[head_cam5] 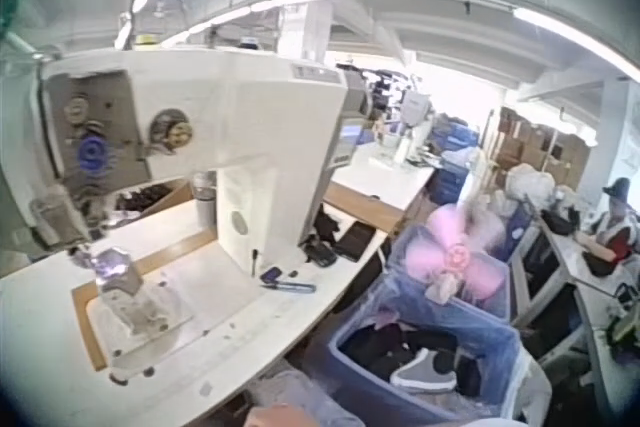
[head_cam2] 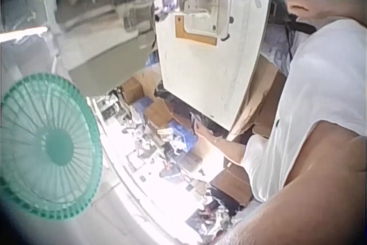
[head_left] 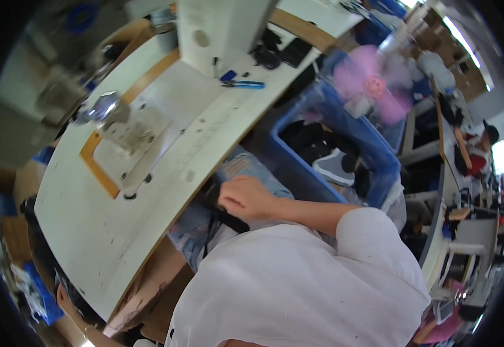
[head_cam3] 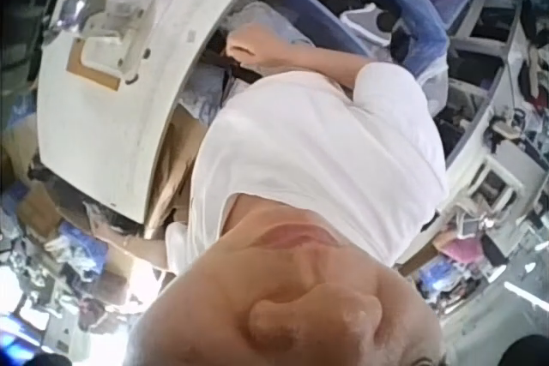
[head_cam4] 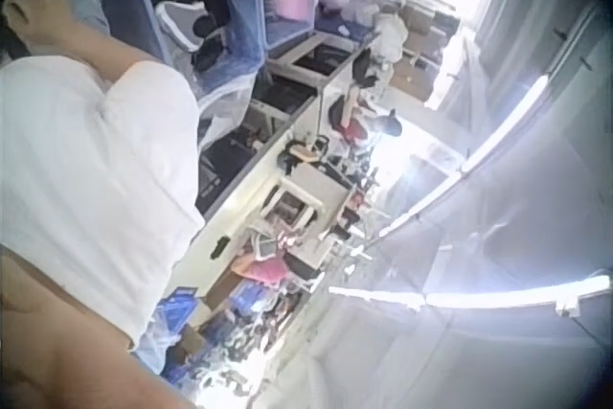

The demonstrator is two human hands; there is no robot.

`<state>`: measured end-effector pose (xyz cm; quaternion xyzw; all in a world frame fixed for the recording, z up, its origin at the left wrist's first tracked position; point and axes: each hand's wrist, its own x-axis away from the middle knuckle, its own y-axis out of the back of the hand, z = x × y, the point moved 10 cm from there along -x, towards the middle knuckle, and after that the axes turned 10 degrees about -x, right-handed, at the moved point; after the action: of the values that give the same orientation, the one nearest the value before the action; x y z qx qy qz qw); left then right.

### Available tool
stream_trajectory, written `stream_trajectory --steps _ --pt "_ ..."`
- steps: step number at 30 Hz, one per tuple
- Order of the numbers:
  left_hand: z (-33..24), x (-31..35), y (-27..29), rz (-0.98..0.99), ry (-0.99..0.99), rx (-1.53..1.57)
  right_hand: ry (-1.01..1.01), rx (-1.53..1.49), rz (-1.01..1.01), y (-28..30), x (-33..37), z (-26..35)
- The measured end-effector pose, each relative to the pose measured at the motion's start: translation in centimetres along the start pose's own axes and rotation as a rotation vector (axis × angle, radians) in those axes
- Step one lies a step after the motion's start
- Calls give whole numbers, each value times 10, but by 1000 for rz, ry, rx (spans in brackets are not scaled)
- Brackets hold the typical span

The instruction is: Stitch together multiple black fabric and plastic components of footwear using an industrial sewing machine.

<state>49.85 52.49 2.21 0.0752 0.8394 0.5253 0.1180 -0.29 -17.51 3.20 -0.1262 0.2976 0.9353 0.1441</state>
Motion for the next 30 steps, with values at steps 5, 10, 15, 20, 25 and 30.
stream_trajectory --steps 5,10,15,20,25,30 --pt "-143 3 -14 -138 -35 85 -593 281 -488 121 176 -139" --pt "-401 76 -48 -167 -208 153 -1221 392 -858 191 457 -301" --pt "-508 136 -139 67 -355 307 -1642 -13 -1360 201 616 -392" --pt "-630 187 -205 297 -471 419 -1670 -354 -1543 180 616 -399" --pt "-753 269 -266 608 -786 496 -1682 -699 -1369 199 581 -346" --pt "-827 348 -306 696 -1312 571 -1400 -1332 -1222 188 508 -245"
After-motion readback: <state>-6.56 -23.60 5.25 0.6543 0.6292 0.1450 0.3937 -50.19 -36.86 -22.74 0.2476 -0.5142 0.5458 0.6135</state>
